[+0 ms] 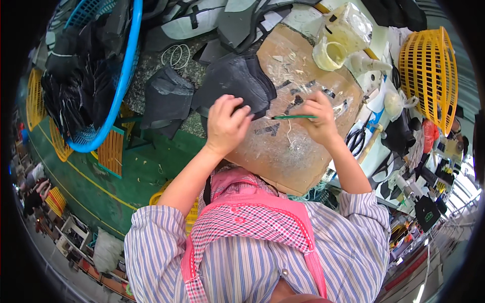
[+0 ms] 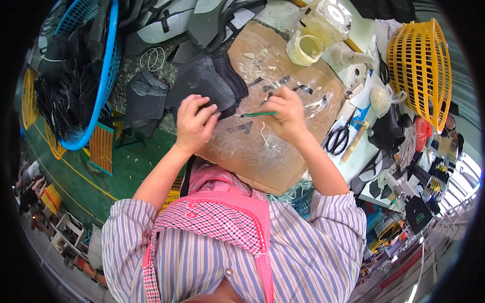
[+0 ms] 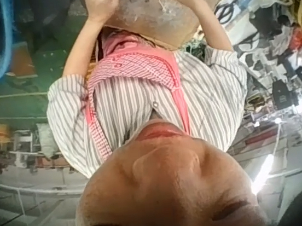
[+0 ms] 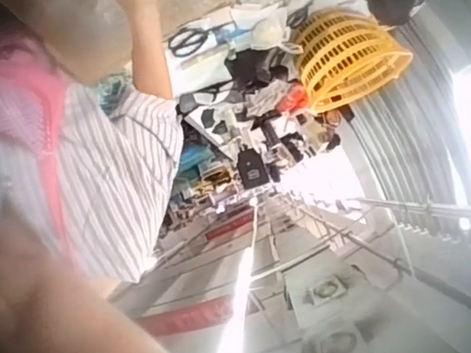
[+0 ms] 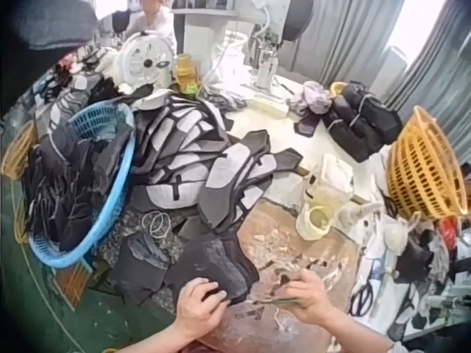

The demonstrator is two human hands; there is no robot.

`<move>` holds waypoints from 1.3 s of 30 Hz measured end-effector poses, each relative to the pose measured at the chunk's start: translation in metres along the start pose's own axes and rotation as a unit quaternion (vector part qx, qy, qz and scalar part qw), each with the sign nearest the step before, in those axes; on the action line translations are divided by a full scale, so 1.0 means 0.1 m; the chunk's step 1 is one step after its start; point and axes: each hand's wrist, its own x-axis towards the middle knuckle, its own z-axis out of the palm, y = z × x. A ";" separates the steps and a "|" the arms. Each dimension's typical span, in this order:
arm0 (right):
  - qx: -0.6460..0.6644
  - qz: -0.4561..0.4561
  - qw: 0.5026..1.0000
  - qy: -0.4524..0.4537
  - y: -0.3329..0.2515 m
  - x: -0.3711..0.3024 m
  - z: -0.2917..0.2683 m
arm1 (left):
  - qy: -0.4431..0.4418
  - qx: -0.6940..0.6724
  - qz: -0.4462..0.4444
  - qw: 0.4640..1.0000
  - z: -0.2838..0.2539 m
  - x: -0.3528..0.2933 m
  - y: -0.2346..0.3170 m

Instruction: The recorder is applying glue to black shoe components using a spreader tool at a workbench in a factory setting.

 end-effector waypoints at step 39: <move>0.071 0.114 0.991 -0.003 -0.06 0.90 0.14 | 0.043 -0.026 0.025 0.998 0.06 -0.06 -0.01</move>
